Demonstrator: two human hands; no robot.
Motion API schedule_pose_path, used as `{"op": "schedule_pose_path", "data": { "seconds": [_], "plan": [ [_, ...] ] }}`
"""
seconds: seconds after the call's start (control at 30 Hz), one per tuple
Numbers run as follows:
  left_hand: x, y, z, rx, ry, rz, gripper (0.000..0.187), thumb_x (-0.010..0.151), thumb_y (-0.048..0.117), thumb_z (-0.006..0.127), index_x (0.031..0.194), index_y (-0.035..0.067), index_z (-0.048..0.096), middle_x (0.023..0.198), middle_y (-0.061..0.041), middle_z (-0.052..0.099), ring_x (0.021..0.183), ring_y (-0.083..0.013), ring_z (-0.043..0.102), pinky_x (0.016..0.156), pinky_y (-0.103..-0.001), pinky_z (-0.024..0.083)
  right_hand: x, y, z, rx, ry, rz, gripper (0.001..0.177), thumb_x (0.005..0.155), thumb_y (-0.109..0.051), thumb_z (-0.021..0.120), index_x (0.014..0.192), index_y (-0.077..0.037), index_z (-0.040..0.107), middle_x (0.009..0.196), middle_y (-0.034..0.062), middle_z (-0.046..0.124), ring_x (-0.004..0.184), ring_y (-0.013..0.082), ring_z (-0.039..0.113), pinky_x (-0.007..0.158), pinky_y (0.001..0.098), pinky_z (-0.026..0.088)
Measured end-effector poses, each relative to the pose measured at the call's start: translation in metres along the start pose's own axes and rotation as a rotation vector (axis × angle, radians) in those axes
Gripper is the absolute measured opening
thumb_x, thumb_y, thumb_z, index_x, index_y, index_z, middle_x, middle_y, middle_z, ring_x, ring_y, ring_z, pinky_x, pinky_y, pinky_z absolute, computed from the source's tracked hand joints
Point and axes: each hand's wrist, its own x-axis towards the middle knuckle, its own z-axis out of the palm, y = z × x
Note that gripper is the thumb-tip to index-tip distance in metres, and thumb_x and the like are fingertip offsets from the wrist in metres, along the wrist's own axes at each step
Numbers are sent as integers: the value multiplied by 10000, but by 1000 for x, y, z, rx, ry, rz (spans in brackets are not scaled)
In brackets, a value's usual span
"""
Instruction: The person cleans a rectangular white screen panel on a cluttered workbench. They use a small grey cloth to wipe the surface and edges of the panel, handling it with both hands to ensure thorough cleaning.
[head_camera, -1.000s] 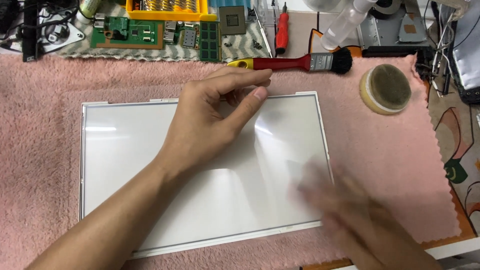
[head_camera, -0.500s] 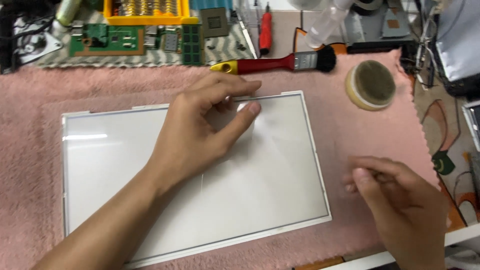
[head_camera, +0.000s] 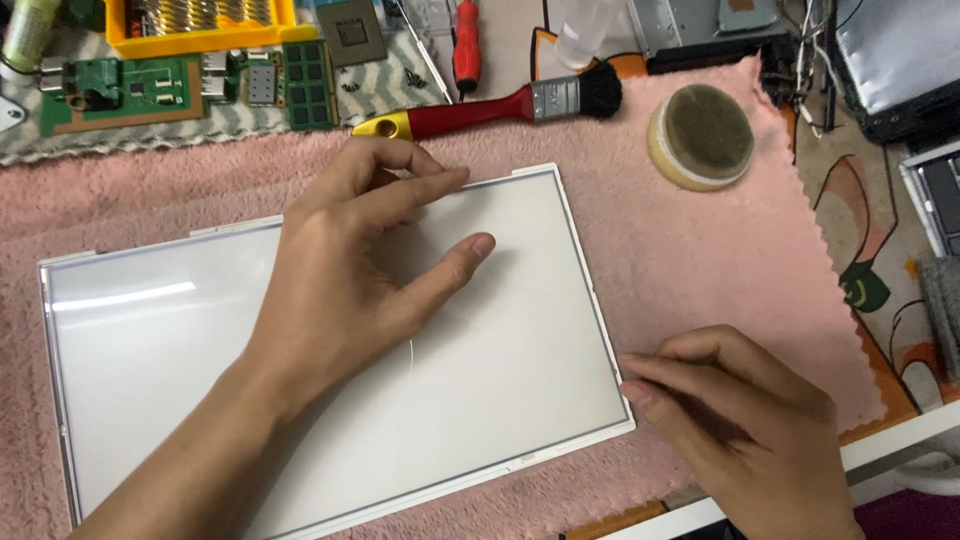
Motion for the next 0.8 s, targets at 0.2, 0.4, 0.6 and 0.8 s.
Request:
{"op": "schedule_pose_path", "data": {
  "seconds": [0.2, 0.4, 0.6, 0.8],
  "plan": [
    [-2, 0, 1, -20, -11, 28, 381, 1090, 135, 803, 1438, -20, 797, 1356, -160, 640, 1255, -283, 691, 1020, -372, 568, -16, -7, 12, -35, 105, -77, 253, 995, -146, 871, 1247, -137, 894, 1059, -13, 772, 740, 56, 636, 704, 209, 510],
    [-1, 4, 2, -9, 76, 28, 236, 1128, -27, 750, 1344, -77, 833, 1285, -166, 711, 1224, -311, 732, 1059, -412, 610, -31, 8, 14, -108, 38, -261, 418, 1015, -55, 837, 1430, -37, 784, 1141, 115, 685, 798, 136, 607, 688, 226, 575],
    [-3, 5, 0, 0, 155, -68, 173, 1150, -37, 779, 1301, -44, 863, 1240, -163, 733, 1163, -245, 729, 999, -334, 617, -18, 5, 15, 165, -140, 260, 258, 889, -291, 884, 750, -127, 743, 429, -18, 570, 370, 110, 487, 398, 327, 441],
    [-3, 4, -2, -114, 160, -205, 196, 1165, -10, 766, 1342, -15, 850, 1266, -145, 695, 1106, -179, 664, 914, -262, 538, -41, 14, 13, -140, 9, -249, 475, 1004, -158, 873, 1454, -50, 765, 1205, 61, 709, 926, 129, 665, 821, 246, 600]
  ]
}}
